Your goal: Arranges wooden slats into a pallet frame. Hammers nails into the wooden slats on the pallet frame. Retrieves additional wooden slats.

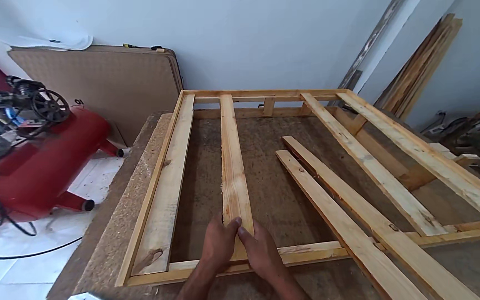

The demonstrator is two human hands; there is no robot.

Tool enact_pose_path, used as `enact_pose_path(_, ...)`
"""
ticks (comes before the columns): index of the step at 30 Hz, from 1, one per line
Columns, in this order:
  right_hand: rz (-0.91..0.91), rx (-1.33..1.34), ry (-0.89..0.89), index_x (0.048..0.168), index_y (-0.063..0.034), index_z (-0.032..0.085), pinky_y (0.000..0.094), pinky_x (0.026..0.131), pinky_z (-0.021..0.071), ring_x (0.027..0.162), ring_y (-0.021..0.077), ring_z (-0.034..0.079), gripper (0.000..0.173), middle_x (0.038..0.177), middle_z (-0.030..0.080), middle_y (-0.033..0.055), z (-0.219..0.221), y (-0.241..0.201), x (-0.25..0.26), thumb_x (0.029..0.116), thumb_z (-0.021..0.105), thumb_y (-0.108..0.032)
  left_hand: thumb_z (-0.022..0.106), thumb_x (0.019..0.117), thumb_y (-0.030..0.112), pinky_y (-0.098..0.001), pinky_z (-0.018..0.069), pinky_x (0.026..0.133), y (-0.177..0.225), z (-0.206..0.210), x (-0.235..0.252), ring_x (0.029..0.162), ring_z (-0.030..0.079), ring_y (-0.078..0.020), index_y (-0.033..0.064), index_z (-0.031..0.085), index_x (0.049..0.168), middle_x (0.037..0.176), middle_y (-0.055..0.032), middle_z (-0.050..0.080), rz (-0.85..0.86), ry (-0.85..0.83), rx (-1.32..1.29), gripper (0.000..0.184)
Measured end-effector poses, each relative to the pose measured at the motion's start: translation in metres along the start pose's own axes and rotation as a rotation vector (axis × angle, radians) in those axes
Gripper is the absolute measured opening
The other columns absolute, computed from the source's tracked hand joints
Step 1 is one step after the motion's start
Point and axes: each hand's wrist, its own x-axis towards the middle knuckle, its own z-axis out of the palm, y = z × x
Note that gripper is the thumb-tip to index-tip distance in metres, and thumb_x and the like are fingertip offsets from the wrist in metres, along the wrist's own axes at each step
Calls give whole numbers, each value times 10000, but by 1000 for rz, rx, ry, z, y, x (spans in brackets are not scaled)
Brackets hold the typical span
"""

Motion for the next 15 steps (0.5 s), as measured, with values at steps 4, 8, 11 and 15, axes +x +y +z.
enact_pose_path(4, 68, -82, -6, 1428, -137, 542, 397, 934, 592, 1047, 132, 711, 527, 1137, 728, 33, 2, -4, 2, 1028, 516, -480, 673, 985, 354, -379, 633, 799, -12, 2, 5, 862, 737, -154, 69, 632, 1194, 946, -52, 740, -17, -12, -6, 356)
enact_pose_path(8, 105, -314, -84, 1334, -90, 603, 469, 930, 562, 1039, 230, 698, 480, 1098, 712, 106, -8, -22, 8, 1077, 448, -465, 677, 998, 336, -448, 629, 804, -9, -2, 6, 862, 738, -209, 60, 640, 1218, 958, -92, 736, -5, 2, 55, 355)
enact_pose_path(11, 175, -464, -181, 1237, -63, 628, 568, 851, 562, 976, 328, 701, 456, 1041, 701, 172, -21, -16, 15, 1076, 477, -462, 662, 1011, 368, -520, 614, 814, -12, -3, 11, 874, 736, -275, 55, 618, 1288, 1007, -151, 733, -39, -145, 143, 420)
enact_pose_path(15, 114, -291, -243, 1190, -82, 676, 541, 845, 579, 957, 266, 708, 404, 1023, 716, 130, -34, 15, 33, 1074, 491, -422, 662, 1012, 308, -463, 642, 819, -24, 4, 18, 933, 746, -266, 54, 524, 1380, 1099, -156, 725, -110, -223, -171, 467)
